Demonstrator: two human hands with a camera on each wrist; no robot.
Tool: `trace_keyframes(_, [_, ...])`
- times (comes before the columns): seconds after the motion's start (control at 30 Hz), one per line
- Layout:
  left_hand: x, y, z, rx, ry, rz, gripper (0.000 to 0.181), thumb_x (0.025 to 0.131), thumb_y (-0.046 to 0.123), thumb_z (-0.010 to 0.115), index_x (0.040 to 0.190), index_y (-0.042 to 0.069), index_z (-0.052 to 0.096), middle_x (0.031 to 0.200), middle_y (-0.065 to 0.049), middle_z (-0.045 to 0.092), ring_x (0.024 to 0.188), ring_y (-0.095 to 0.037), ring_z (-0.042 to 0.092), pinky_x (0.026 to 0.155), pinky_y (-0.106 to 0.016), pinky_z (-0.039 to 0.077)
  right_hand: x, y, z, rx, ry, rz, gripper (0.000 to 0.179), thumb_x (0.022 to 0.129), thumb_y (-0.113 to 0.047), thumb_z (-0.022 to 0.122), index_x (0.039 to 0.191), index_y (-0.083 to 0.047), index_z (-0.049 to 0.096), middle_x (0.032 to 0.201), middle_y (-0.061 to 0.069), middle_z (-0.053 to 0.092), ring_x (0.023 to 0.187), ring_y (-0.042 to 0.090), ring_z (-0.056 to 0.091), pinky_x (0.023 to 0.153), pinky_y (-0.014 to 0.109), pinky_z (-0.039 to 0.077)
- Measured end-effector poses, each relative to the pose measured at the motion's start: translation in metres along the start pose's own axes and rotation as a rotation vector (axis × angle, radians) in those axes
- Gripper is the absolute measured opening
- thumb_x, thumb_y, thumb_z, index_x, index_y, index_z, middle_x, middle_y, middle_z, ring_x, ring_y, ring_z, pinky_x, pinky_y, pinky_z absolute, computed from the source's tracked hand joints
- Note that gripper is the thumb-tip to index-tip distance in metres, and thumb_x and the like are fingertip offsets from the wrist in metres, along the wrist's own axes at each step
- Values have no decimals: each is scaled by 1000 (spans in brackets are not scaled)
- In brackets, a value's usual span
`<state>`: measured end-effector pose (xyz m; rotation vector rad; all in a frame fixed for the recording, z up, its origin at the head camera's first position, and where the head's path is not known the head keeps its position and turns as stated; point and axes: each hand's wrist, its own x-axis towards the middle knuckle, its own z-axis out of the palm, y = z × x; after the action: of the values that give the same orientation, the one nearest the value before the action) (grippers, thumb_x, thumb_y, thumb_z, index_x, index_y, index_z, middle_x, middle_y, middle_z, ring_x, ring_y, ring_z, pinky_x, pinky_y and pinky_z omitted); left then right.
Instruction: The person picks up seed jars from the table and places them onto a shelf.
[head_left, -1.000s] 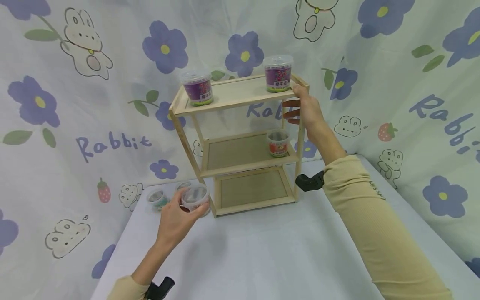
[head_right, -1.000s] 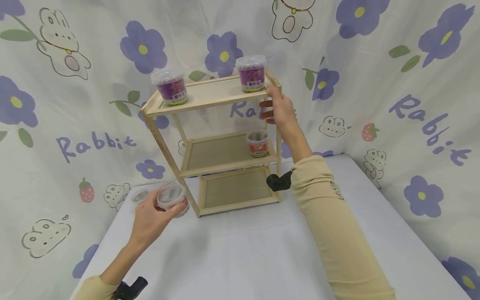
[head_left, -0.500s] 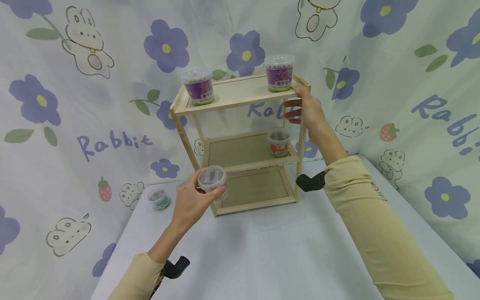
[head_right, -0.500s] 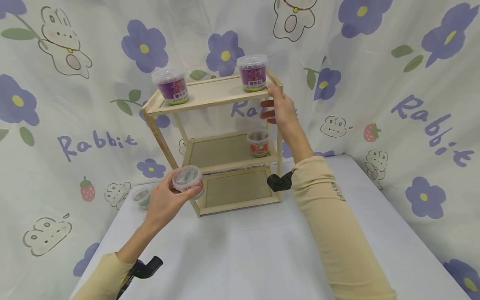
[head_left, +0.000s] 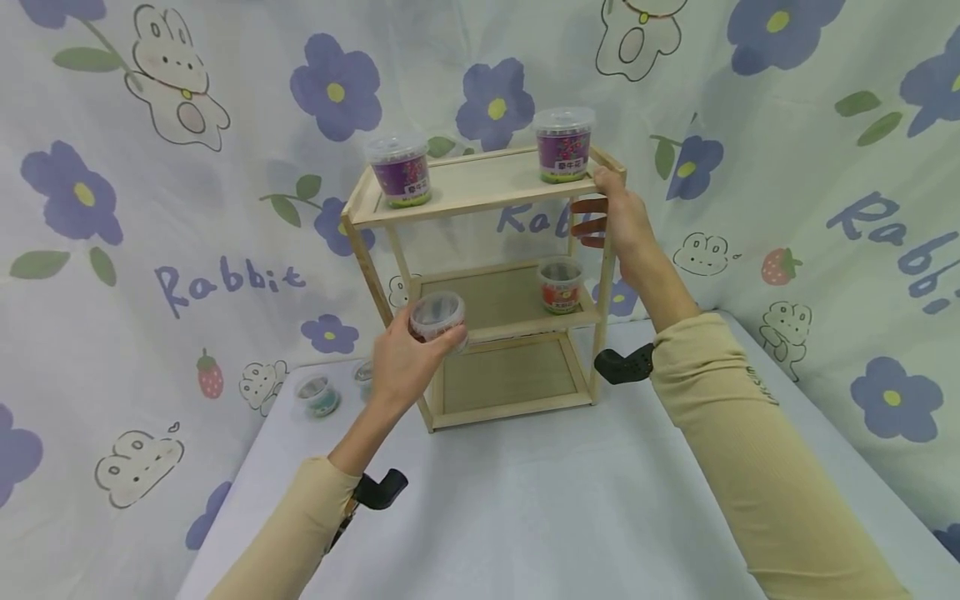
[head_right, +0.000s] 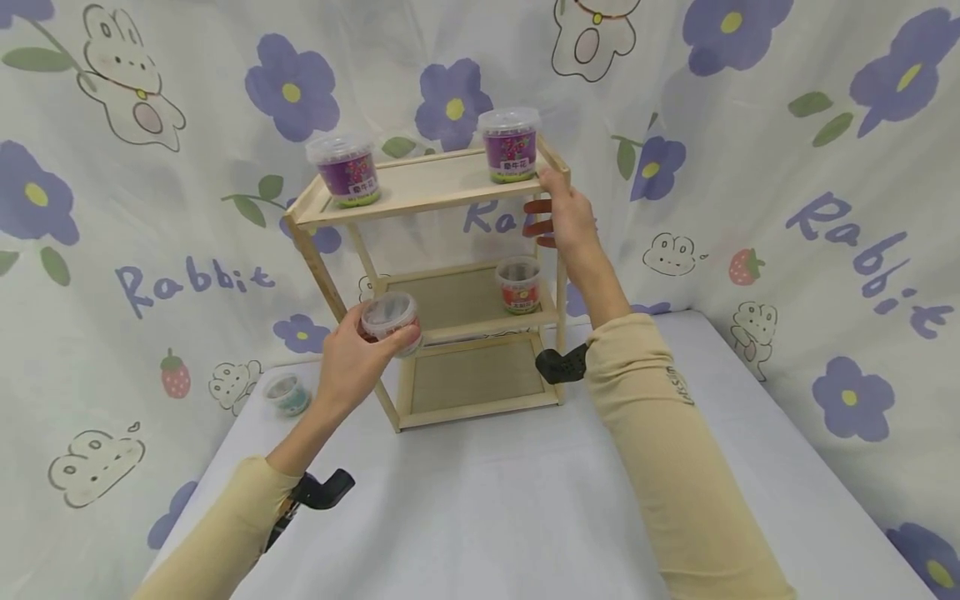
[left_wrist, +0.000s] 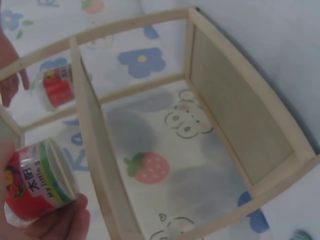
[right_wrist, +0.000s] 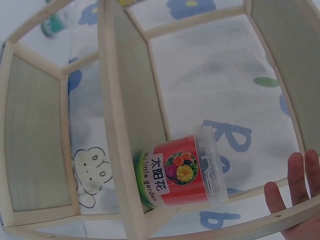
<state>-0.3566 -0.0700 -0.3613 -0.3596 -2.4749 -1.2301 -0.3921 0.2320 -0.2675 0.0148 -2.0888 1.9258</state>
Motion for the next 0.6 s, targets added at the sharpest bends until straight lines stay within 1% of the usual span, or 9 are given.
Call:
trace_keyframes(0.2, [13, 1, 4, -14, -17, -40, 83, 82, 54, 74, 142, 3, 47, 121, -19, 63, 102, -32, 63, 80, -46, 54, 0, 0, -1, -1, -6, 2, 64, 99, -58, 30, 134, -10, 54, 106, 0, 63, 90, 22, 64, 90, 40, 49])
trace_keyframes(0.37, [23, 0, 11, -24, -16, -86, 86, 83, 54, 72, 144, 2, 42, 123, -20, 61, 105, -34, 62, 82, -47, 53, 0, 1, 0, -2, -6, -3, 64, 99, -58, 30, 133, -10, 55, 106, 0, 63, 92, 24, 64, 90, 39, 49])
trace_keyframes(0.5, [30, -1, 16, -14, 5, -105, 85, 82, 52, 71, 145, 3, 41, 121, -21, 62, 102, -34, 63, 80, -47, 54, -1, 0, 0, -8, -15, -12, 65, 99, -58, 30, 134, -9, 55, 106, 0, 63, 92, 24, 64, 89, 38, 49])
trace_keyframes(0.6, [36, -3, 18, -2, 27, -98, 83, 82, 51, 70, 144, 3, 42, 118, -19, 62, 99, -34, 63, 78, -47, 53, -1, 0, -1, -10, -18, -17, 66, 99, -58, 29, 135, -9, 54, 105, 0, 63, 90, 22, 64, 88, 38, 49])
